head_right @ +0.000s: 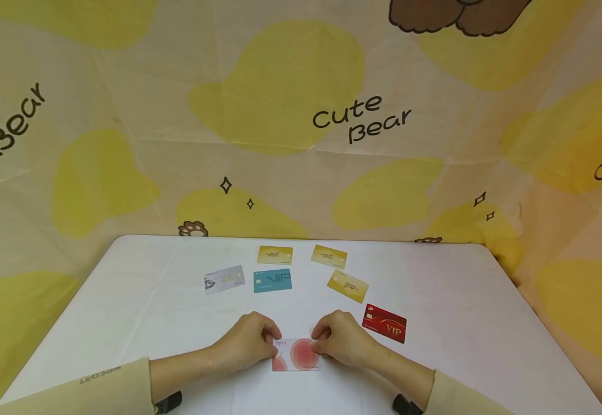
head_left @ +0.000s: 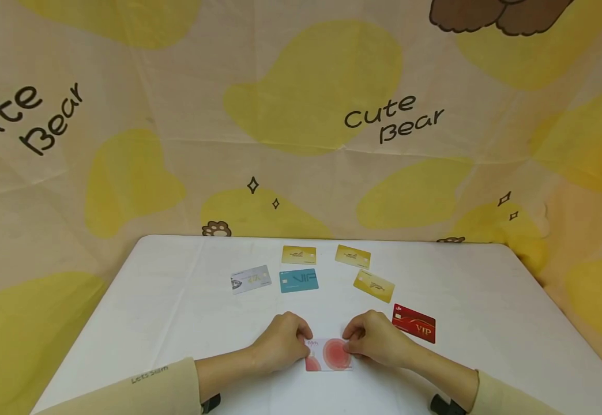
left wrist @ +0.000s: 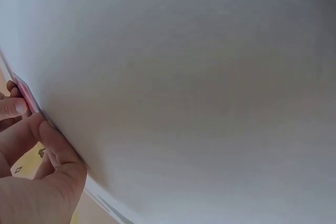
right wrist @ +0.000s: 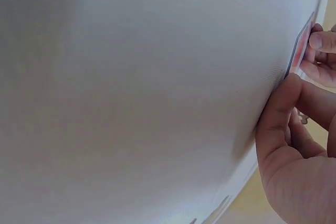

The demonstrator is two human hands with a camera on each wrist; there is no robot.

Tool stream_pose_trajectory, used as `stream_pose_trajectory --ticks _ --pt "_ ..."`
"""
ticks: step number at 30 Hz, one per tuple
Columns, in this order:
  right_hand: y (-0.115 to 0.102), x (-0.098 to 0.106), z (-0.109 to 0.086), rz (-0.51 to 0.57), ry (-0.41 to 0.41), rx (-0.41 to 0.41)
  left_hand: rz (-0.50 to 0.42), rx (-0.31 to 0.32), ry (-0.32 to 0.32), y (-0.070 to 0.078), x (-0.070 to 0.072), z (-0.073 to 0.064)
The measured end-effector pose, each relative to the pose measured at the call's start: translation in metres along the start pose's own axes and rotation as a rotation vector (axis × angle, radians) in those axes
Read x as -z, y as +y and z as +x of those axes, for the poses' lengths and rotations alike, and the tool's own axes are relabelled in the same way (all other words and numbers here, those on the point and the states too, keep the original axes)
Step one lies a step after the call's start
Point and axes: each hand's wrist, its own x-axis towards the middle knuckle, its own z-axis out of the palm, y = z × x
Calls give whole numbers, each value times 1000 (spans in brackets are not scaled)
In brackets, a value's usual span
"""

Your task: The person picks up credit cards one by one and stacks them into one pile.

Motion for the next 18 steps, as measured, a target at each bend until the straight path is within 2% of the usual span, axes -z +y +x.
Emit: stream_pose_trajectory --ticks 5,13,18 --pt "0 1 -3 35 27 -20 -63 -2 14 1 3 -1" --pt "-2 16 -11 33 115 -58 -81 -98 43 6 11 4" --pt "-4 25 -16 10 165 -37 -78 -136 44 13 16 10"
